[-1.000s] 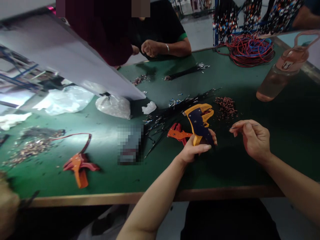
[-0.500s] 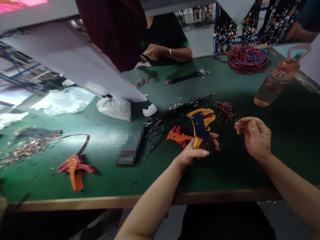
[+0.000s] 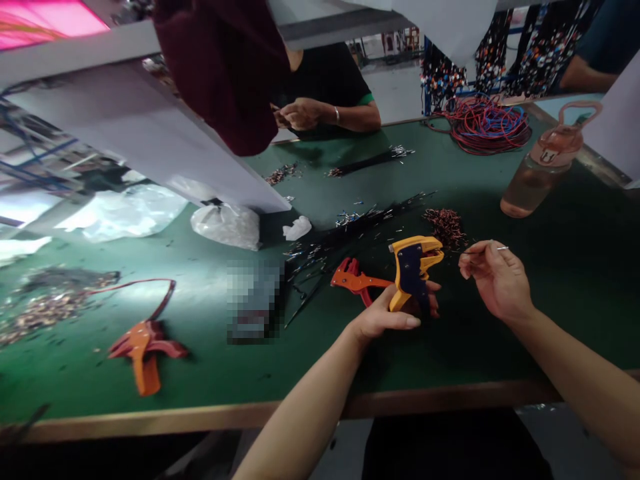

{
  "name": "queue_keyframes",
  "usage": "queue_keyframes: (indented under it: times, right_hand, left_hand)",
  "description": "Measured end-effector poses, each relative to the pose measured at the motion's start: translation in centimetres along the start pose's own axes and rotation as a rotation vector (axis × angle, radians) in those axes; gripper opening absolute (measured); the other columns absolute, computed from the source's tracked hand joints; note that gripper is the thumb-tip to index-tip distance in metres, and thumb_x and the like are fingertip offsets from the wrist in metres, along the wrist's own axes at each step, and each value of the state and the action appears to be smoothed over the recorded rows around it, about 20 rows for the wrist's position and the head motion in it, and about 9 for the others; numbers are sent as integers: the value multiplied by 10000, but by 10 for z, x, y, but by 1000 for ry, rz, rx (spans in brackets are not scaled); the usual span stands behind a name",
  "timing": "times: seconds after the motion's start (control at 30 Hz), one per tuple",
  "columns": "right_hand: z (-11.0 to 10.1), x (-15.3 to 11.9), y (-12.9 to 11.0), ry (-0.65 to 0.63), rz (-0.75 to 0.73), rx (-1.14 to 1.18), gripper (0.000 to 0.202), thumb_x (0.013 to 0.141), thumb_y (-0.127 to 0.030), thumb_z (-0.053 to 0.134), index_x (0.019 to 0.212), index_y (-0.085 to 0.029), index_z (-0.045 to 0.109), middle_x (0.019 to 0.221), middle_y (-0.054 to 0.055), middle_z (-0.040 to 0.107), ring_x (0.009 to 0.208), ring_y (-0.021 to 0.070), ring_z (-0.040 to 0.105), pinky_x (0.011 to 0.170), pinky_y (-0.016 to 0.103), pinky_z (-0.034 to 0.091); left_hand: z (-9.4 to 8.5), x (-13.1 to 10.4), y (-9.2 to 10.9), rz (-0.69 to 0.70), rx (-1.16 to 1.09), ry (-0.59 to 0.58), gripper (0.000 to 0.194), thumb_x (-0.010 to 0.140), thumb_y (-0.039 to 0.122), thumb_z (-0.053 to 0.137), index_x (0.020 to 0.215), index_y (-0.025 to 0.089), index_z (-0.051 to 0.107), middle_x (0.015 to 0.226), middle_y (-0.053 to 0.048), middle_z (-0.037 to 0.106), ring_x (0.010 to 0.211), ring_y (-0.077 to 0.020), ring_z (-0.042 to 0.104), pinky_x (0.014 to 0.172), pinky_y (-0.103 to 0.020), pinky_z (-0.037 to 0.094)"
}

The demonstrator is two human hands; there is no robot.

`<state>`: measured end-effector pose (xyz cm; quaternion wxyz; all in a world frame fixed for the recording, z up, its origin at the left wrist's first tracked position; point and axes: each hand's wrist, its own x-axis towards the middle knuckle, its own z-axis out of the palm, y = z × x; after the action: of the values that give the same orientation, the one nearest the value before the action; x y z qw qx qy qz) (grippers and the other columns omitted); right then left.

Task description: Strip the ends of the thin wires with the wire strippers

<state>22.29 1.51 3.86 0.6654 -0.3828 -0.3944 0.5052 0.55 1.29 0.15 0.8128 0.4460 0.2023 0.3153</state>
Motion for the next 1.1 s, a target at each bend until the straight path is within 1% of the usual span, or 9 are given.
queue_keyframes:
  times: [0.2,0.4,0.5,0.63,0.73,0.87,0.97,1.1]
  right_hand:
    - [-4,3,5,-42,99,31,331,858,-555,716,800,-230,682,695,5,723,629,156,682,502,260,503]
    - [-5,5,5,-53,200,136,345,796,-553,782,766,-228,669,626,-21,681,592,140,661,499,244,507]
    - [-6,6,4,-78,214,138,338,816,-547,766,773,-230,658,613,-30,668,587,136,658,510,246,515]
    - [-9,6,3,-110,213,91,342,851,-561,723,784,-234,648,618,-26,671,590,149,659,514,266,521]
    - [-10,6,4,-121,208,95,339,852,-560,722,785,-236,650,614,-27,673,585,150,658,511,268,519]
    - [-9,6,4,-111,227,137,330,831,-543,752,764,-233,661,598,-24,677,576,151,651,506,269,515]
    - [-7,6,2,-84,271,178,314,817,-515,777,743,-230,668,593,-21,683,577,147,646,516,263,511]
    - [-5,5,0,-63,307,222,276,840,-468,771,735,-233,670,594,-22,687,586,141,648,526,256,504]
  left_hand:
    - [1,-1,0,21,11,20,594,638,272,863,1204,167,717,974,-95,728,895,-249,680,868,-417,549]
    - [4,-2,4,16,47,43,542,643,277,851,1154,147,731,944,-104,731,874,-247,670,847,-400,533]
    - [5,-3,6,10,76,59,496,653,295,846,1117,155,740,942,-99,730,878,-245,669,852,-400,523]
    - [5,-3,8,-10,121,46,463,668,328,845,1085,156,738,913,-89,725,854,-235,667,850,-393,510]
    - [6,-3,9,-7,129,68,432,679,343,841,1047,142,734,874,-87,717,814,-227,656,814,-382,508]
    - [8,-2,12,-8,139,67,388,676,368,846,959,129,731,801,-73,694,744,-202,632,733,-344,506]
    - [9,-2,13,-3,168,78,386,670,391,851,914,122,718,762,-62,681,705,-185,619,687,-315,495]
    - [9,-2,13,6,207,89,389,678,415,848,885,118,702,732,-57,669,681,-177,614,658,-301,484]
